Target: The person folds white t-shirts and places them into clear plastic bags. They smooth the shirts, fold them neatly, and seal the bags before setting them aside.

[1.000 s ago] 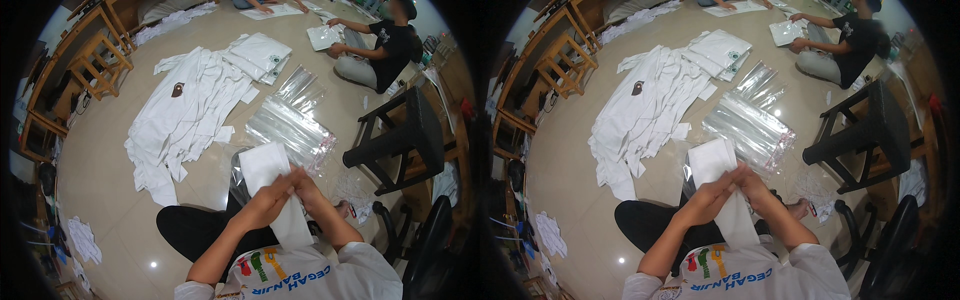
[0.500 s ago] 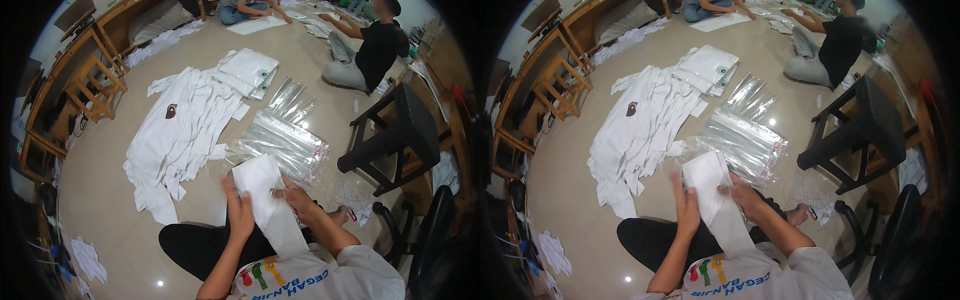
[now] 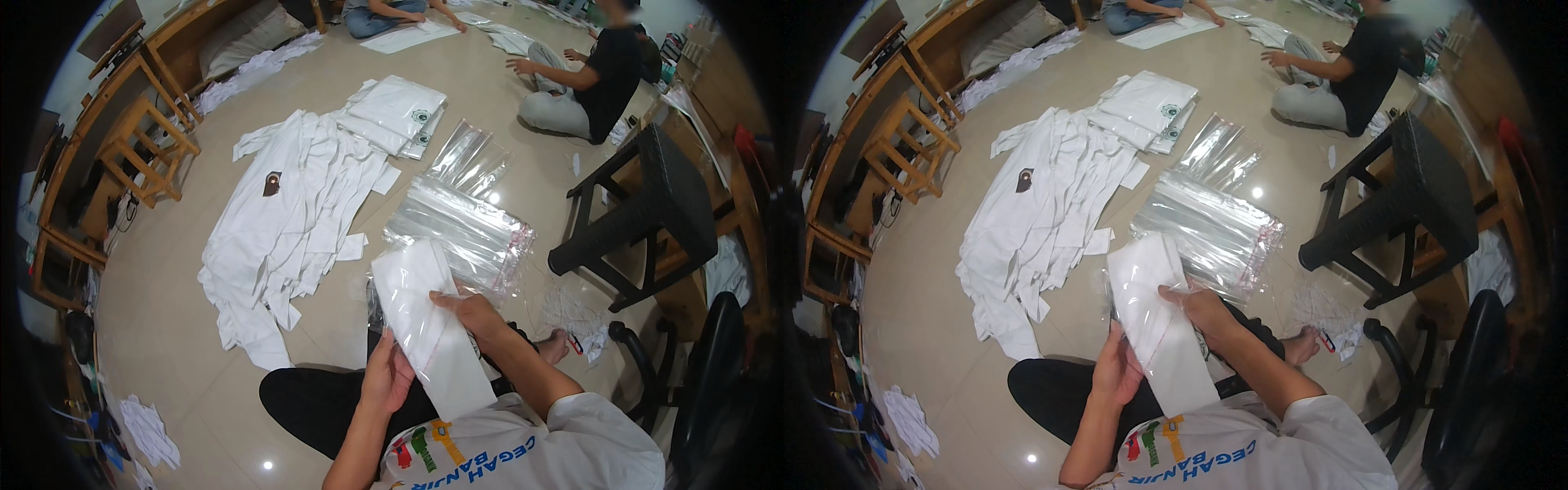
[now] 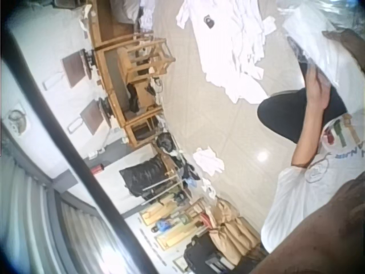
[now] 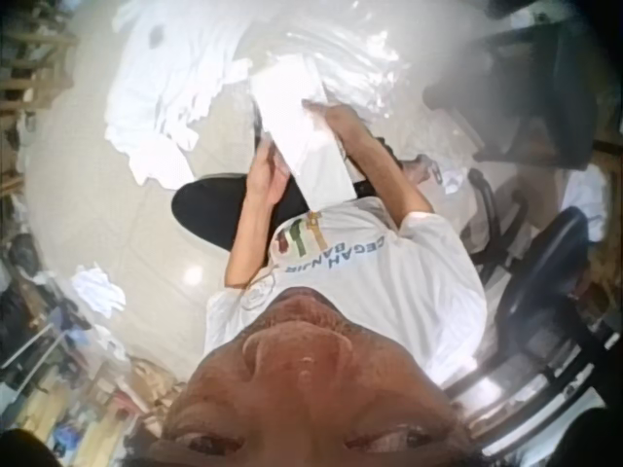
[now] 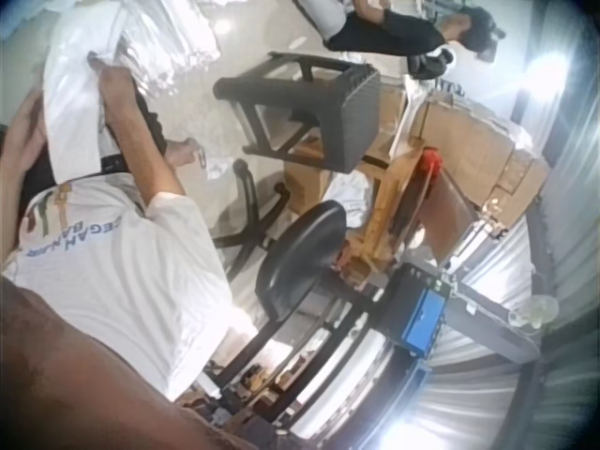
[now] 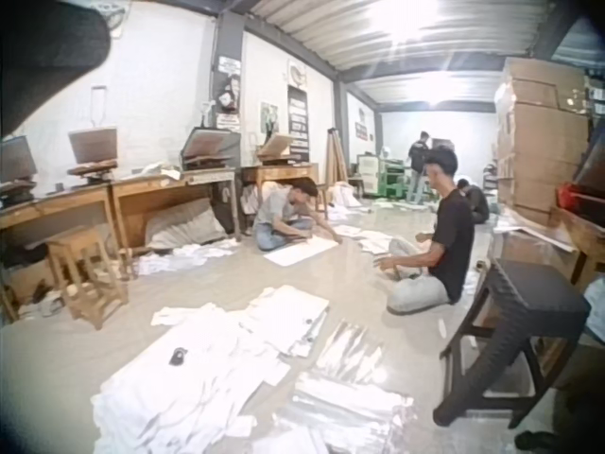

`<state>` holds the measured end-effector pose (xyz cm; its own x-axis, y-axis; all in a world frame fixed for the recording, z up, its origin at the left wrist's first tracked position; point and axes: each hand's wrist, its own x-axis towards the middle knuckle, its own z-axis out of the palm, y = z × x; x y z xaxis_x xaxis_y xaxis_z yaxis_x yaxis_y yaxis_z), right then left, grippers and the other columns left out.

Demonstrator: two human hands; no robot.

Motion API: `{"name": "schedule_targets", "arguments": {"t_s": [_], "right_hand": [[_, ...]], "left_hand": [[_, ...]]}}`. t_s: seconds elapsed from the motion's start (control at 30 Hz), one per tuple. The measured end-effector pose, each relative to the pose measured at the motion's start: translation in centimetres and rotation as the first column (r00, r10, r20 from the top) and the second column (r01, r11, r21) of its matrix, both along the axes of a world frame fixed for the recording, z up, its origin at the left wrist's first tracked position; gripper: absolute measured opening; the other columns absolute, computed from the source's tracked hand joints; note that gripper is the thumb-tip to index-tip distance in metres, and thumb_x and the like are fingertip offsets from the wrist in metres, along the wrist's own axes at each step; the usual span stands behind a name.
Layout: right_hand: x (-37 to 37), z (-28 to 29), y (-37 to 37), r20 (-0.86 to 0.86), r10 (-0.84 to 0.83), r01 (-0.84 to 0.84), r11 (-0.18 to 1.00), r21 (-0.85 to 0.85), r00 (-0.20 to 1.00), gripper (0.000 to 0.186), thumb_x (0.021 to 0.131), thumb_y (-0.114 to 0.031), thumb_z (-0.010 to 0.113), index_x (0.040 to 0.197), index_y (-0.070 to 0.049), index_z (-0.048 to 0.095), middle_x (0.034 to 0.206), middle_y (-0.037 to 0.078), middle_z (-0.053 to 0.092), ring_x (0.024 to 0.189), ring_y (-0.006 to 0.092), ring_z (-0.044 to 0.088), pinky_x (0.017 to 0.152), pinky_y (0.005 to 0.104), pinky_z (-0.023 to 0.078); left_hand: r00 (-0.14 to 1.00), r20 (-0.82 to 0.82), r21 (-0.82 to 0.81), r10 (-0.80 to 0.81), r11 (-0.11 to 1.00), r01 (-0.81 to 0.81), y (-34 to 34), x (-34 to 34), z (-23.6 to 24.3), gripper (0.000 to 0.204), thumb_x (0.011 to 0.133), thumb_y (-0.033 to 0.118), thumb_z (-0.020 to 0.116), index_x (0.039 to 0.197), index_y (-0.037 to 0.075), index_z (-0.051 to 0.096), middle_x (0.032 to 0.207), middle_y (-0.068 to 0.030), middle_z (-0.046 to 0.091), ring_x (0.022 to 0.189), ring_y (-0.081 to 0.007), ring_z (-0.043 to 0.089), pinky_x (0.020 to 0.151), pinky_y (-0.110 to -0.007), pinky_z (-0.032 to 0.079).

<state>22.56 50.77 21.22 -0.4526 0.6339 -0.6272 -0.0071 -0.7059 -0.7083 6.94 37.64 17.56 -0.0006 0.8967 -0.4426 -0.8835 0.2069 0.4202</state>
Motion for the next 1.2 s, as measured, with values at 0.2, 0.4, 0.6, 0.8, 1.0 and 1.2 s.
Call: {"name": "schedule_targets", "arguments": {"t_s": [0.2, 0.4, 0.6, 0.8, 1.0, 1.2], "right_hand": [[2.5, -1.1, -1.3, 0.033, 0.136, -0.134, 0.990, -0.037, 0.990, 0.064, 0.097, -0.025, 0.080, 0.149, -0.001, 0.052, 0.126, 0.012, 0.070, 0.105, 0.0208, 0.071, 0.089, 0.0368, 0.060], [1.7, -3.5, -0.2, -0.174, 0.070, -0.045, 0.989, 0.141, 0.982, 0.071, 0.097, -0.029, 0.080, 0.153, -0.002, 0.047, 0.135, 0.015, 0.066, 0.121, 0.0234, 0.066, 0.101, 0.0373, 0.055], [3.0, -4.4, -1.6, 0.491, 0.212, -0.444, 0.790, 0.423, 0.845, 0.073, 0.101, -0.029, 0.075, 0.158, -0.001, 0.041, 0.142, 0.023, 0.059, 0.133, 0.0273, 0.058, 0.110, 0.0395, 0.048], [1.4, -5.1, -1.6, 0.214, 0.136, -0.226, 0.847, 0.482, 0.967, 0.071, 0.103, -0.036, 0.072, 0.159, -0.006, 0.041, 0.144, 0.019, 0.059, 0.132, 0.0260, 0.056, 0.112, 0.0377, 0.044], [1.5, -2.5, -2.6, 0.419, 0.126, -0.295, 0.882, 0.368, 0.899, 0.086, 0.100, -0.034, 0.076, 0.162, 0.004, 0.031, 0.147, 0.022, 0.058, 0.135, 0.0269, 0.055, 0.113, 0.0368, 0.043], [4.4, -4.1, -4.3, 0.583, 0.185, -0.546, 0.643, 0.537, 0.791, 0.097, 0.091, -0.025, 0.081, 0.161, 0.010, 0.024, 0.146, 0.029, 0.057, 0.138, 0.0342, 0.056, 0.115, 0.0396, 0.044]], "left_hand": [[0.989, -0.136, -0.049, -0.048, 0.998, 0.042, -1.2, 0.8, -1.7, 0.047, 0.108, 0.019, 0.063, 0.148, 0.004, 0.044, 0.139, -0.0123, 0.063, 0.125, -0.0238, 0.066, 0.106, -0.042, 0.056], [0.966, -0.201, -0.116, -0.162, 0.983, 0.140, -1.7, 1.1, 0.4, 0.046, 0.108, 0.016, 0.061, 0.148, 0.000, 0.044, 0.141, -0.0155, 0.062, 0.126, -0.0231, 0.066, 0.105, -0.042, 0.058], [0.963, -0.188, -0.154, -0.194, 0.974, 0.166, -3.0, 0.3, 0.4, 0.047, 0.106, 0.013, 0.064, 0.146, 0.001, 0.043, 0.136, -0.0144, 0.064, 0.117, -0.0211, 0.070, 0.100, -0.037, 0.060], [0.942, -0.235, -0.210, -0.241, 0.958, 0.192, -3.3, 2.6, 2.5, 0.048, 0.104, 0.010, 0.068, 0.146, 0.002, 0.045, 0.138, -0.0113, 0.063, 0.124, -0.0186, 0.066, 0.106, -0.036, 0.054], [0.943, -0.227, -0.268, -0.245, 0.946, 0.182, -3.9, 2.4, 2.1, 0.042, 0.106, 0.012, 0.066, 0.143, 0.001, 0.047, 0.136, -0.0123, 0.064, 0.122, -0.0188, 0.065, 0.103, -0.035, 0.055], [0.864, -0.289, -0.282, -0.411, 0.899, 0.334, -4.8, 3.0, 2.1, 0.043, 0.107, 0.021, 0.065, 0.143, 0.005, 0.049, 0.123, -0.0122, 0.067, 0.107, -0.0177, 0.066, 0.086, -0.031, 0.057]]}}
